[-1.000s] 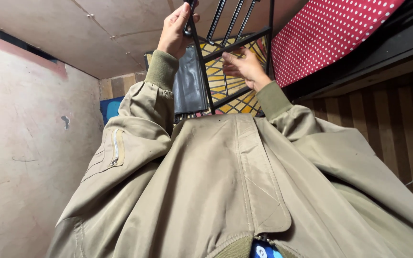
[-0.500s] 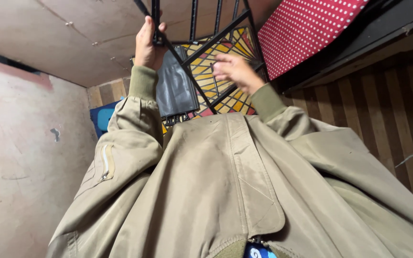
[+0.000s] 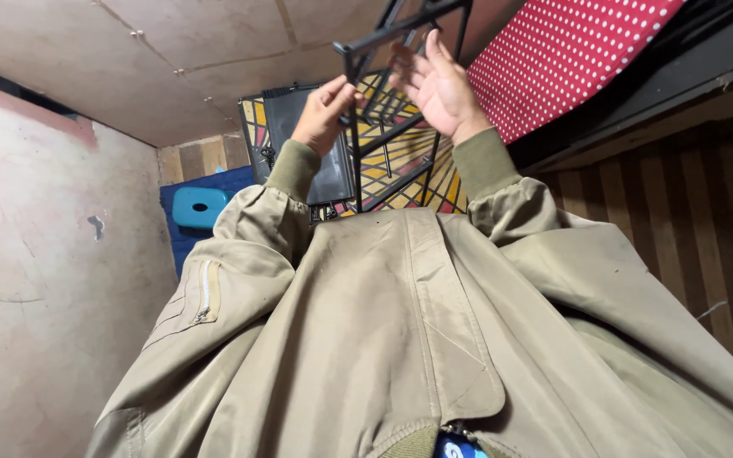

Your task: The person assembles a black metal frame by connecting rods and corner pieces on a patterned table. They insert rods into joints and secure the structure, working with multiple frame components.

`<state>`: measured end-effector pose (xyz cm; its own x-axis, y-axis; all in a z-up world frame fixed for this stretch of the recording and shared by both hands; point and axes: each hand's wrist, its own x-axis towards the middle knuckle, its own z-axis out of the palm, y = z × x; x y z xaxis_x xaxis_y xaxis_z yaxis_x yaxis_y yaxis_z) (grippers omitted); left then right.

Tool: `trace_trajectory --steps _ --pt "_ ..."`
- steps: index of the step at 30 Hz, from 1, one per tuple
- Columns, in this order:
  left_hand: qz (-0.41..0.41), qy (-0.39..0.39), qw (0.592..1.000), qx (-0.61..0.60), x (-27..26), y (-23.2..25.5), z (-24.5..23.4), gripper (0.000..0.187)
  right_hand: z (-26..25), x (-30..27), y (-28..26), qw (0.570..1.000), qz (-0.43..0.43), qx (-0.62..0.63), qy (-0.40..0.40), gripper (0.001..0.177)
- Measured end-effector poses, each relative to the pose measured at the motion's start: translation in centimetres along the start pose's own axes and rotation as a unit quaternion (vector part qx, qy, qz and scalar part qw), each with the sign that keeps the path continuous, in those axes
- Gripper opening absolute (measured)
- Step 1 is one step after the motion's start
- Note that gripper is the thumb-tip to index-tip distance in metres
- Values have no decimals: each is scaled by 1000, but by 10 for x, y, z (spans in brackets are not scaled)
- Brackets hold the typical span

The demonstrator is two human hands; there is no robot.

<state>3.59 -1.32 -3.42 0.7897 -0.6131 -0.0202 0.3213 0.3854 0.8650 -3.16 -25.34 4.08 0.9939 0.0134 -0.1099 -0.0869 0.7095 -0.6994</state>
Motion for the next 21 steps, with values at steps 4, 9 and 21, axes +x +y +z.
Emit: trace_trajectory --steps 4,9,21 --pt "-63 -17 998 10 -13 3 26 56 -14 11 -4 1000 2 -29 12 40" --pt "-109 -17 993 53 -17 3 32 71 -39 12 13 989 -11 -80 121 22" --pt "-28 80 996 -24 -5 30 -29 59 -41 -54 -4 909 17 -333 249 23"
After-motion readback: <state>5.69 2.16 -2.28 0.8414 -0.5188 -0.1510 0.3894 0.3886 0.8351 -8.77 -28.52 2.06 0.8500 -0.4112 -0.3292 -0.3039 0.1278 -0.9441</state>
